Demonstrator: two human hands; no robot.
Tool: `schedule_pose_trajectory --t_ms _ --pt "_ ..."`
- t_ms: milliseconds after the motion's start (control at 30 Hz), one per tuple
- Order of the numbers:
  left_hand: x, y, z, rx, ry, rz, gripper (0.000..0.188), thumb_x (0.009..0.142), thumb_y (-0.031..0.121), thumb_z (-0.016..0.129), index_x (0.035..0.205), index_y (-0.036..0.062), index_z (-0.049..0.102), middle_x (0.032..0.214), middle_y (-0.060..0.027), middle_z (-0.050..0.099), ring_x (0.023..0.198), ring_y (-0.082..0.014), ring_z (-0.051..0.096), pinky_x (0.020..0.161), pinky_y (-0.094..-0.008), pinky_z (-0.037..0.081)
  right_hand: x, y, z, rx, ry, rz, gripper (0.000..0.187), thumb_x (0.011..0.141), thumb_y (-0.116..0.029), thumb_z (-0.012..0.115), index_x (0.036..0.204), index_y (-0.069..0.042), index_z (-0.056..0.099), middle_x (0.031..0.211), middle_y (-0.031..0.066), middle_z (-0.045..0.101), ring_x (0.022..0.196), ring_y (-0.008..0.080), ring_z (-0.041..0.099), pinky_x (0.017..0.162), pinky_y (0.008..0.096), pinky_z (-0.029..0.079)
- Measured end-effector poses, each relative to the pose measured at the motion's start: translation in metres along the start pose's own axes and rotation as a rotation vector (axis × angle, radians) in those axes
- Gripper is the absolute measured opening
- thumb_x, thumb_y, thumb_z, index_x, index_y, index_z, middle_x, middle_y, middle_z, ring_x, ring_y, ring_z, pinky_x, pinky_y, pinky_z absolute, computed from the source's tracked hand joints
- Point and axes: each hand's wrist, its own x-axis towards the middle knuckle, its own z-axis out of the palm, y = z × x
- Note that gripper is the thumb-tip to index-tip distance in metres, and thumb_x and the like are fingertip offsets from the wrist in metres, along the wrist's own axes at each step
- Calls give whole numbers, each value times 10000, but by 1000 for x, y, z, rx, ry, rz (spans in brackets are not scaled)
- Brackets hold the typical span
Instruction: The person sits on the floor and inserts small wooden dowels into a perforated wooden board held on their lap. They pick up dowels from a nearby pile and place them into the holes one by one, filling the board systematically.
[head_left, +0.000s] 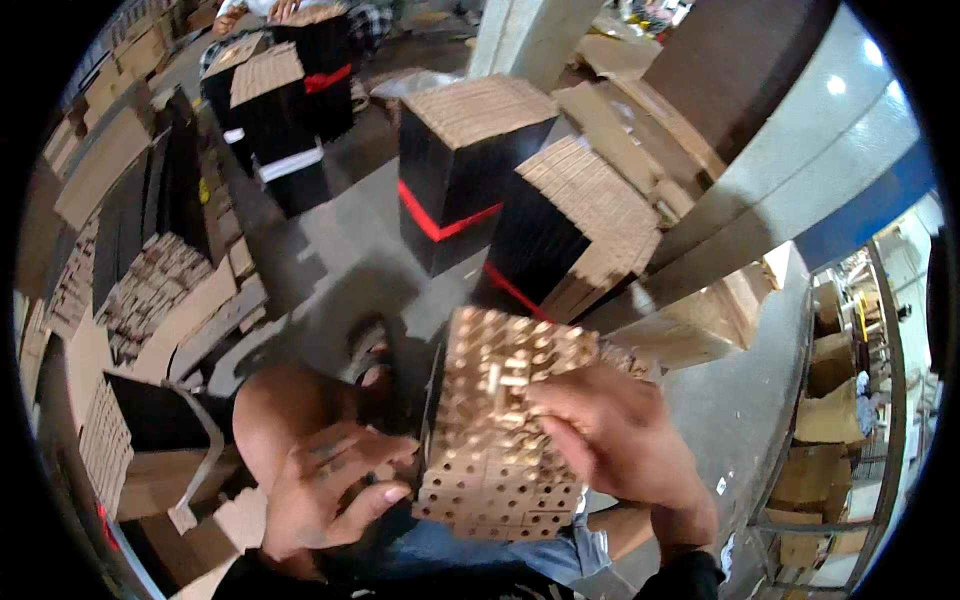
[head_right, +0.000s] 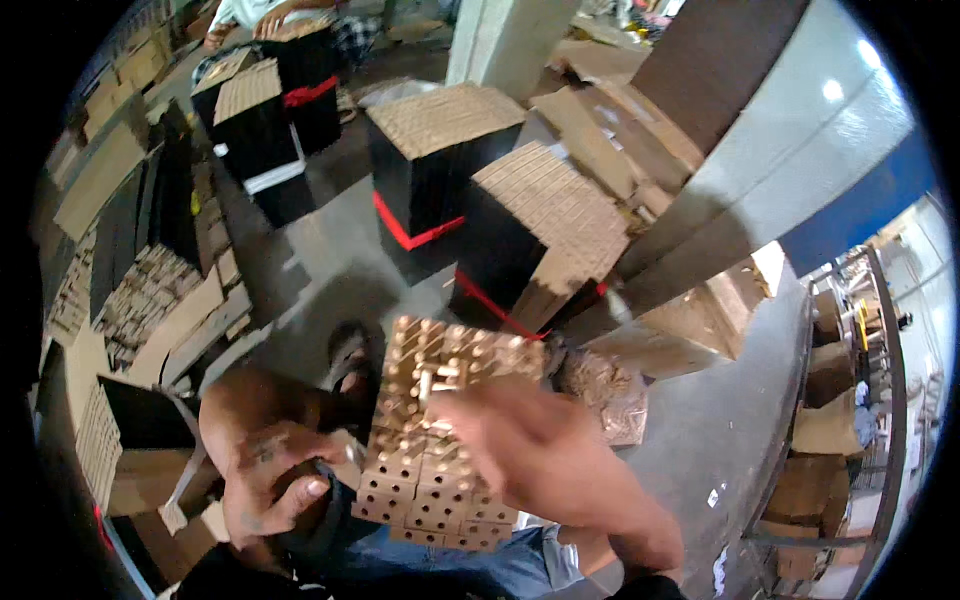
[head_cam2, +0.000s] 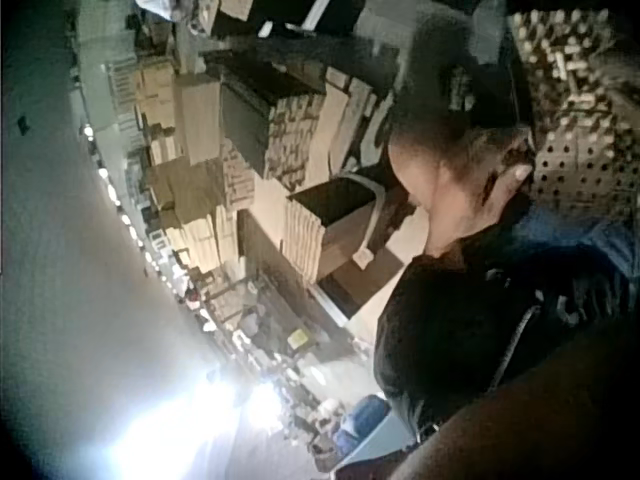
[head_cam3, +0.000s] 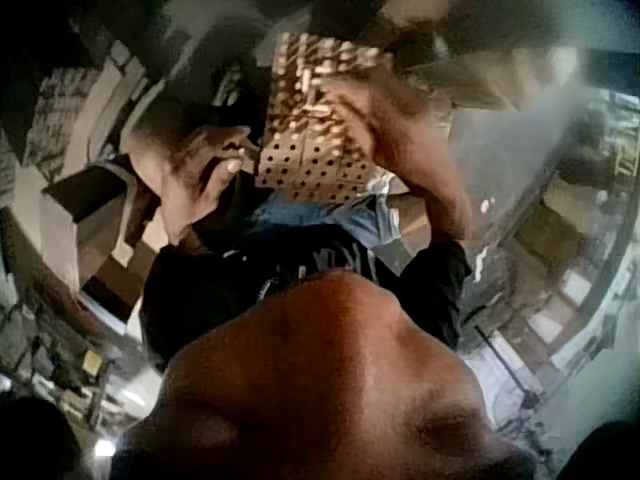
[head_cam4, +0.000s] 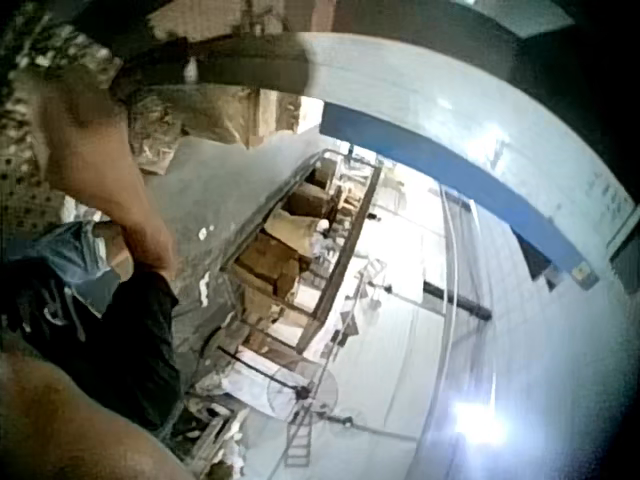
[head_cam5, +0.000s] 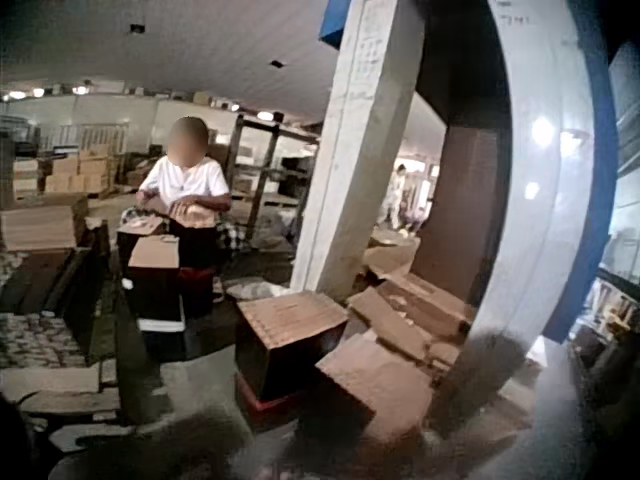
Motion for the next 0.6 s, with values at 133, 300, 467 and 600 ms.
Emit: schedule_pose_trajectory --t_ms 133,300,467,600 --pt "6 -8 4 13 -38 62 345 893 162 731 1143 -65 660 925 -163 702 810 -313 683 719 -395 550 -41 -31 27 479 451 467 314 776 90 731 1062 -20 665 947 146 693 742 264 654 669 315 534" --pt "1 -7 5 46 0 86 382 880 201 753 1155 -50 665 922 -163 706 800 -311 684 706 -388 554 -53 -40 52 215 338 346 168 788 14 756 933 29 673 871 177 725 775 218 696 689 295 520" --pt "1 -4 4 9 -33 90 425 852 178 779 1182 -59 656 927 -170 708 817 -325 685 714 -395 558 -49 -43 60 100 364 273 202 772 12 769 952 9 677 858 170 724 732 261 706 653 310 525" --pt "0 -7 3 17 -21 124 464 836 163 793 1185 -100 639 943 -186 709 817 -332 682 718 -399 557 -53 -50 61 13 304 226 226 765 40 757 973 -2 681 854 167 719 723 276 701 654 331 533"
